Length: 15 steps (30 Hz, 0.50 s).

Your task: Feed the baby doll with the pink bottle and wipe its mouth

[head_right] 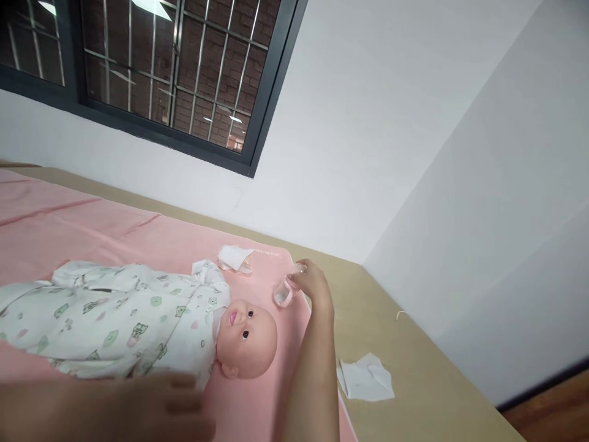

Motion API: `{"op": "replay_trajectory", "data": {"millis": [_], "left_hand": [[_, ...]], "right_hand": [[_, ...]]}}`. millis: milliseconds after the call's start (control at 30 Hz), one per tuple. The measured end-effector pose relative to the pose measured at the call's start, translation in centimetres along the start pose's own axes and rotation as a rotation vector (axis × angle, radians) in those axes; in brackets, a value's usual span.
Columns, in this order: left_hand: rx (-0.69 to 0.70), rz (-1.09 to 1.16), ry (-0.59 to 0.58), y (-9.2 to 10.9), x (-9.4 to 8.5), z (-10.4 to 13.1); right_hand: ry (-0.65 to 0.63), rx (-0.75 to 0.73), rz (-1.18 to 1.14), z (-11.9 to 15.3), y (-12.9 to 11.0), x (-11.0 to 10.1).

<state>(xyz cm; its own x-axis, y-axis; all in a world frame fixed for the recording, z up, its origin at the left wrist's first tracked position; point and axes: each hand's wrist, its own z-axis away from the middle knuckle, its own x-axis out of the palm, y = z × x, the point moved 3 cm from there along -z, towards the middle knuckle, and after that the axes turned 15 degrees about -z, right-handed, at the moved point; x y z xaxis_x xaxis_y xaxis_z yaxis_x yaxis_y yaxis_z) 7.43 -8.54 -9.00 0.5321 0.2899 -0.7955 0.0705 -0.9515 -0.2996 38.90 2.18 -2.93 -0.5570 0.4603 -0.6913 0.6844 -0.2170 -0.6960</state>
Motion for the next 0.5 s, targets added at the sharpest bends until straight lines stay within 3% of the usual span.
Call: {"op": "replay_trajectory", "data": {"millis": [100,200,267,400,500], "left_hand": [[-0.117,-0.019,0.032,-4.3,-1.3,-0.1],[-0.365,0.032,0.047,-8.9,-2.7,0.3],[-0.499,0.033,0.066,-11.0,-3.5,0.9],[-0.693,-0.037,0.105,-12.4,-4.3,2.0],[-0.709,-0.076,0.153,-12.1,-4.2,2.0]], "right_hand": [[0.032,-0.094,-0.211,0.6,-1.5,0.0],[-0.021,-0.186,-0.44,1.9,-4.3,0.5],[-0.061,-0.251,-0.521,3.3,-6.8,1.0],[-0.173,-0.367,-0.549,6.8,-11.2,2.5],[-0.27,-0.392,-0.585,9.2,-13.3,3.9]]}}
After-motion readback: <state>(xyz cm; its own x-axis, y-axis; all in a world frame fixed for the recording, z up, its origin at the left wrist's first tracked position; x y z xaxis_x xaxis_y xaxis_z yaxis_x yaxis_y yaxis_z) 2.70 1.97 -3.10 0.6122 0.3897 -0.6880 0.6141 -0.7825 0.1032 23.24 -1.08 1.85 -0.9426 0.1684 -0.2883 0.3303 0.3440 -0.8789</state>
